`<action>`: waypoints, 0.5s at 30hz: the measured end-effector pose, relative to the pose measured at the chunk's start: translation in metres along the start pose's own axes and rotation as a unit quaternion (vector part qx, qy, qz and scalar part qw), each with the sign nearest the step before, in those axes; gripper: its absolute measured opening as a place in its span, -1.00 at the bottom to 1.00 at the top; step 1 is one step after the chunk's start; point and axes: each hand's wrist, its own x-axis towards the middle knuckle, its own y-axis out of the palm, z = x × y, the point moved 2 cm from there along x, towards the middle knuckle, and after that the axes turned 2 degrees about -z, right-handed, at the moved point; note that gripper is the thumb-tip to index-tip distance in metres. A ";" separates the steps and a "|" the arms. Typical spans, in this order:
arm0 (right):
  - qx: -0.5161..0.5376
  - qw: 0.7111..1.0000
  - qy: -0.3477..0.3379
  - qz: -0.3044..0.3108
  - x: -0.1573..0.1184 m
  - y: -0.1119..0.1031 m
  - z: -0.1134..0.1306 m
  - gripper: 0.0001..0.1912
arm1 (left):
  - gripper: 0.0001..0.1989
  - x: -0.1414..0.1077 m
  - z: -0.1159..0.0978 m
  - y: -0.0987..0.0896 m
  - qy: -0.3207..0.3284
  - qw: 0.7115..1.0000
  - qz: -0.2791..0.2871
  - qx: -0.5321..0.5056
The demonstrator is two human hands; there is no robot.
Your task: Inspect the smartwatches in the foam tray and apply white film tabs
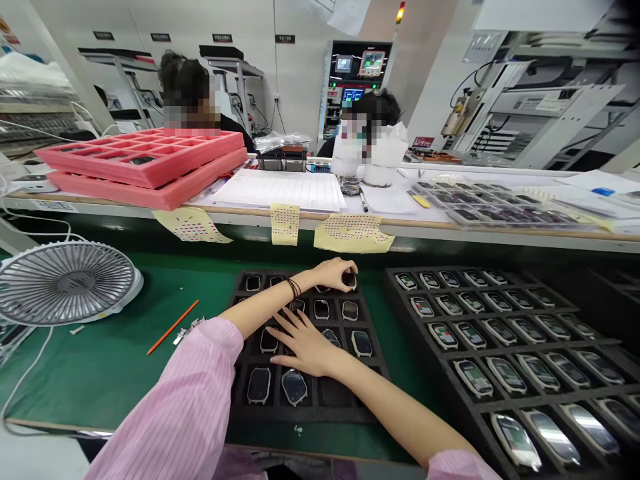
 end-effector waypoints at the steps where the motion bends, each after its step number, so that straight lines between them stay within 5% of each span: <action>1: -0.001 1.000 -0.003 0.001 0.000 0.000 -0.001 -0.24 | -0.54 -0.003 -0.004 -0.001 0.008 1.000 0.001 -0.004; 10: -0.001 1.000 -0.001 -0.015 -0.003 -0.004 0.003 -0.30 | -0.46 -0.011 -0.049 0.024 0.064 0.993 0.076 0.063; 15: 0.003 1.000 0.000 -0.013 -0.004 -0.004 0.004 -0.30 | -0.47 -0.006 -0.051 0.026 0.062 0.993 0.067 0.074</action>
